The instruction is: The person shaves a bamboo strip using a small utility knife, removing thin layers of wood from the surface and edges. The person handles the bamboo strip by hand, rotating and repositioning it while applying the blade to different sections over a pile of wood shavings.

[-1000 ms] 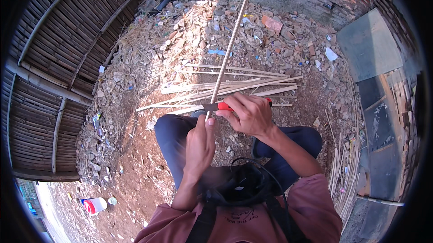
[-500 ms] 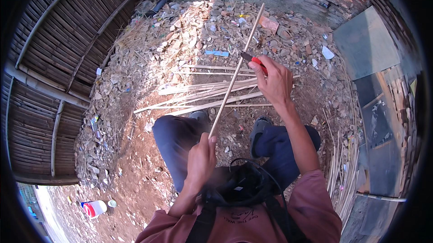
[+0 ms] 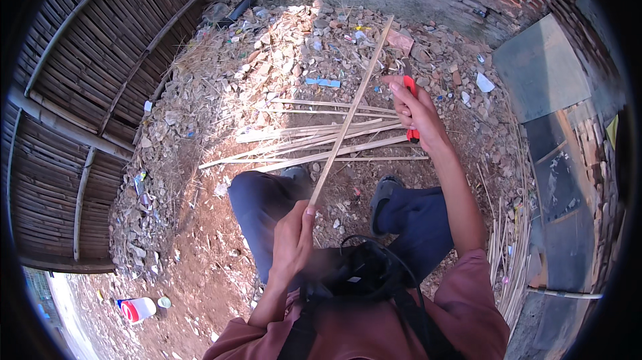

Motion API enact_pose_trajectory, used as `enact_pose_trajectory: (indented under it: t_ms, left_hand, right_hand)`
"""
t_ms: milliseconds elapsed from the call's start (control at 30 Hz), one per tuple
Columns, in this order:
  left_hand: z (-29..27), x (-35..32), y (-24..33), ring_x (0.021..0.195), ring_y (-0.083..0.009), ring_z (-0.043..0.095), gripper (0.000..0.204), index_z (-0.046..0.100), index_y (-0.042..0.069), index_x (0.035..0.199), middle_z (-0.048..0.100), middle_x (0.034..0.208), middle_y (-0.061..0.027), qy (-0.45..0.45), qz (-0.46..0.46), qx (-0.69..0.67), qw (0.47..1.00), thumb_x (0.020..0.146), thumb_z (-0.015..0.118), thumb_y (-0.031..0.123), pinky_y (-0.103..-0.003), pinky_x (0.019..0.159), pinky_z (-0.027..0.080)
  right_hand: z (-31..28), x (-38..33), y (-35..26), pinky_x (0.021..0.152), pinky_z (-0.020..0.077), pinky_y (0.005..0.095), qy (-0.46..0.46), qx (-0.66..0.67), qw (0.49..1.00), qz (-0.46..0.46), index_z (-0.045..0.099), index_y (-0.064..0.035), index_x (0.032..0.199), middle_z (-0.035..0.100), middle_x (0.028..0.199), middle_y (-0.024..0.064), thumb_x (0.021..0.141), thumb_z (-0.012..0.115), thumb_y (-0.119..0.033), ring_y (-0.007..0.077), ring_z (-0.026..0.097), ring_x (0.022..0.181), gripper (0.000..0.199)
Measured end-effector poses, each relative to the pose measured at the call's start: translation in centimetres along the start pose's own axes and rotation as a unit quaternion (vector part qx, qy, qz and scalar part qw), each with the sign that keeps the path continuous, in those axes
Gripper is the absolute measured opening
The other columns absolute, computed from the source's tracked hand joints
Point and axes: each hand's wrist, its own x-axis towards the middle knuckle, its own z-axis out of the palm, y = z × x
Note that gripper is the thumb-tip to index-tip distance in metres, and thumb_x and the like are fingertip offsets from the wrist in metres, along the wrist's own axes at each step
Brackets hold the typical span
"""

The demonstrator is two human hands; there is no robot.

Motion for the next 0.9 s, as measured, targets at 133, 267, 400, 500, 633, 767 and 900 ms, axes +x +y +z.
enact_pose_trajectory:
  t_ms: [133, 267, 400, 500, 633, 767, 900]
  left_hand:
    - [0.5, 0.8, -0.1, 0.065, -0.0116, 0.050, 0.027, 0.068, -0.002, 0.109, 0.059, 0.071, -0.0073, 0.055, 0.063, -0.020, 0.996, 0.110, 0.060, 0.023, -0.033, 0.062, 0.042]
    - [0.3, 1.3, 1.2, 0.066, -0.0282, 0.061, 0.026, 0.070, -0.001, 0.109, 0.064, 0.078, -0.0162, 0.042, 0.027, 0.014, 0.999, 0.105, 0.067, 0.025, -0.040, 0.065, 0.048]
    - [0.5, 1.7, 1.3, 0.065, -0.0271, 0.061, 0.025, 0.069, -0.001, 0.109, 0.064, 0.077, -0.0154, 0.053, 0.040, 0.017, 0.998, 0.106, 0.066, 0.024, -0.039, 0.063, 0.048]
    - [0.8, 2.1, 0.9, 0.063, -0.0260, 0.059, 0.026, 0.069, -0.001, 0.110, 0.064, 0.075, -0.0146, 0.052, 0.044, -0.004, 0.998, 0.107, 0.065, 0.024, -0.039, 0.062, 0.047]
    - [1.5, 2.6, 0.5, 0.061, -0.0218, 0.057, 0.027, 0.070, -0.002, 0.112, 0.063, 0.073, -0.0131, 0.045, 0.041, -0.055, 0.997, 0.108, 0.062, 0.024, -0.038, 0.060, 0.046]
    - [1.4, 2.9, 1.3, 0.061, -0.0157, 0.054, 0.026, 0.069, -0.002, 0.116, 0.063, 0.072, -0.0109, 0.016, 0.024, -0.072, 0.997, 0.108, 0.062, 0.021, -0.035, 0.060, 0.045]
    - [1.7, 3.2, 1.6, 0.063, -0.0131, 0.054, 0.025, 0.068, -0.003, 0.119, 0.062, 0.071, -0.0099, 0.021, 0.051, -0.094, 0.994, 0.108, 0.063, 0.019, -0.034, 0.060, 0.046]
  right_hand:
    - [2.1, -0.5, 1.3, 0.049, 0.0230, 0.0213, -0.078, -0.028, 0.996, -0.033, 0.064, -0.0037, 0.129, 0.038, 0.070, -0.0084, 0.112, 0.050, -0.043, 0.0015, 0.031, 0.057, 0.045]
    - [0.9, -0.1, 3.5, 0.055, 0.0308, 0.0272, -0.037, -0.080, 0.988, -0.131, 0.067, -0.0035, 0.118, 0.045, 0.071, -0.0045, 0.111, 0.052, -0.040, 0.0070, 0.039, 0.060, 0.040]
    - [0.5, -0.9, 3.8, 0.058, 0.0418, 0.0323, 0.013, -0.233, 0.935, -0.266, 0.069, -0.0030, 0.111, 0.061, 0.075, 0.0023, 0.107, 0.062, -0.038, 0.0129, 0.053, 0.063, 0.036]
    - [1.1, -2.1, 3.5, 0.059, 0.0479, 0.0346, -0.018, -0.264, 0.910, -0.318, 0.069, -0.0033, 0.109, 0.066, 0.077, 0.0065, 0.103, 0.068, -0.038, 0.0169, 0.063, 0.065, 0.035]
    - [2.5, -3.3, 3.8, 0.058, 0.0525, 0.0372, -0.066, -0.321, 0.860, -0.392, 0.067, -0.0066, 0.100, 0.068, 0.078, 0.0067, 0.100, 0.071, -0.043, 0.0242, 0.071, 0.065, 0.037]
    - [4.2, -4.2, 4.7, 0.056, 0.0524, 0.0369, -0.084, -0.362, 0.829, -0.419, 0.065, -0.0093, 0.094, 0.069, 0.077, 0.0043, 0.097, 0.072, -0.048, 0.0253, 0.071, 0.064, 0.039]
    - [5.3, -4.7, 5.7, 0.057, 0.0516, 0.0401, -0.082, -0.357, 0.825, -0.429, 0.066, -0.0079, 0.091, 0.068, 0.075, 0.0066, 0.097, 0.071, -0.051, 0.0292, 0.069, 0.063, 0.044]
